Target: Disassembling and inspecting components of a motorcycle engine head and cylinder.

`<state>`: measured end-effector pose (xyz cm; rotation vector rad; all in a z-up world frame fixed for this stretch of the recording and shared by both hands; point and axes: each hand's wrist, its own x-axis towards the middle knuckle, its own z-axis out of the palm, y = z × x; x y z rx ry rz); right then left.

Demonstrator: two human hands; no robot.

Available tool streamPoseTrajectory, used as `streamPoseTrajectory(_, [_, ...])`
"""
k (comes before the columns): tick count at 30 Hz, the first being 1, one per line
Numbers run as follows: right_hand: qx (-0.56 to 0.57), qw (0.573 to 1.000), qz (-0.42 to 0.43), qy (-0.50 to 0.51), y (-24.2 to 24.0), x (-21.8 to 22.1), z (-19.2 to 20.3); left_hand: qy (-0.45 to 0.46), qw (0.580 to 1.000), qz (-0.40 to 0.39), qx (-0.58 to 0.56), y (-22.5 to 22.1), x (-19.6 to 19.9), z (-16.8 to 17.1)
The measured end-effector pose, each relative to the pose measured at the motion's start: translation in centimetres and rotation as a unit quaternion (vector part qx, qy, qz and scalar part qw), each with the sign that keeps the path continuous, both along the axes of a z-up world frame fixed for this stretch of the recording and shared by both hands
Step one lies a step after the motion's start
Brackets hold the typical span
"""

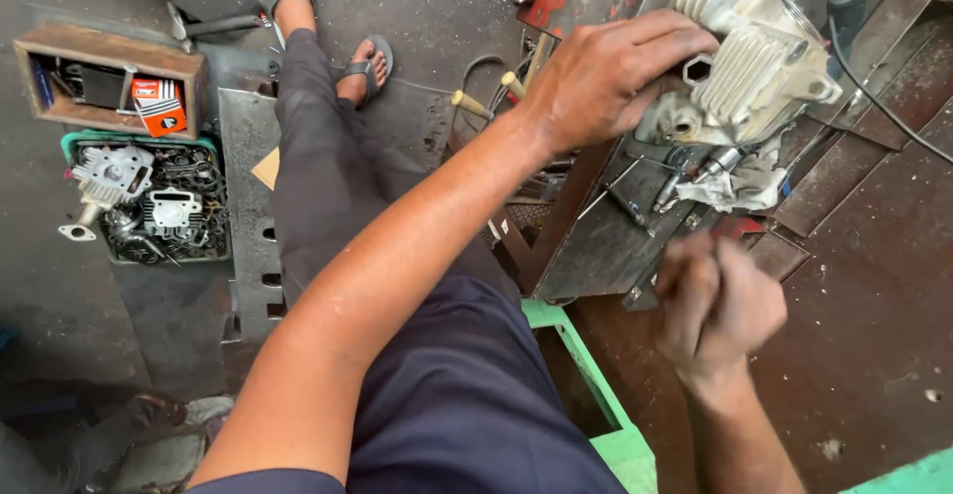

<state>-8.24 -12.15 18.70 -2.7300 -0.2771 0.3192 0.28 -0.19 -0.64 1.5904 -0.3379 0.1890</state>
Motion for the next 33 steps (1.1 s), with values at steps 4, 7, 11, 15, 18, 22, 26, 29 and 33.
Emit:
streamPoseTrajectory(4, [-0.037,0.999,0.009,-0.004,-0.7,-0.4,-0.3,0.005,1.0,-0.001,-0.008,-0.7,0.0,-0.6])
streamPoseTrajectory(7, [-0.024,0.999,-0.015,0.022,-0.4,-0.1,0.2,0.004,1.0,0.006,-0.003,-0.3,0.1,-0.3])
streamPoseTrajectory(11, [-0.067,0.994,0.077,-0.048,-2.2,-1.0,-0.3,0.018,1.0,0.002,0.007,-0.1,0.0,0.2])
streamPoseTrajectory(15, [-0.121,0.992,0.039,0.023,-1.4,-0.2,-0.6,0.026,0.998,-0.003,0.052,-1.5,0.1,-0.9])
streamPoseTrajectory(18, [0.025,0.998,-0.048,0.028,-1.1,-1.4,-0.2,0.01,0.998,0.013,0.06,-0.8,0.2,-0.3])
streamPoseTrajectory(22, [0.176,0.975,-0.132,0.006,-3.6,-4.8,-1.8,0.008,0.999,-0.005,0.038,-0.2,0.2,0.2])
streamPoseTrajectory(26, [0.277,0.92,-0.276,0.04,-5.8,-10.1,-4.1,0.026,0.999,0.017,0.018,0.0,0.0,1.2])
streamPoseTrajectory(29, [0.333,0.871,-0.357,0.061,-5.8,-13.4,-5.4,0.049,0.999,0.017,0.01,-0.3,0.4,2.2])
streamPoseTrajectory(33, [0.363,0.832,-0.414,0.07,-4.4,-17.0,-6.6,0.048,0.998,-0.04,0.003,1.1,1.1,3.4])
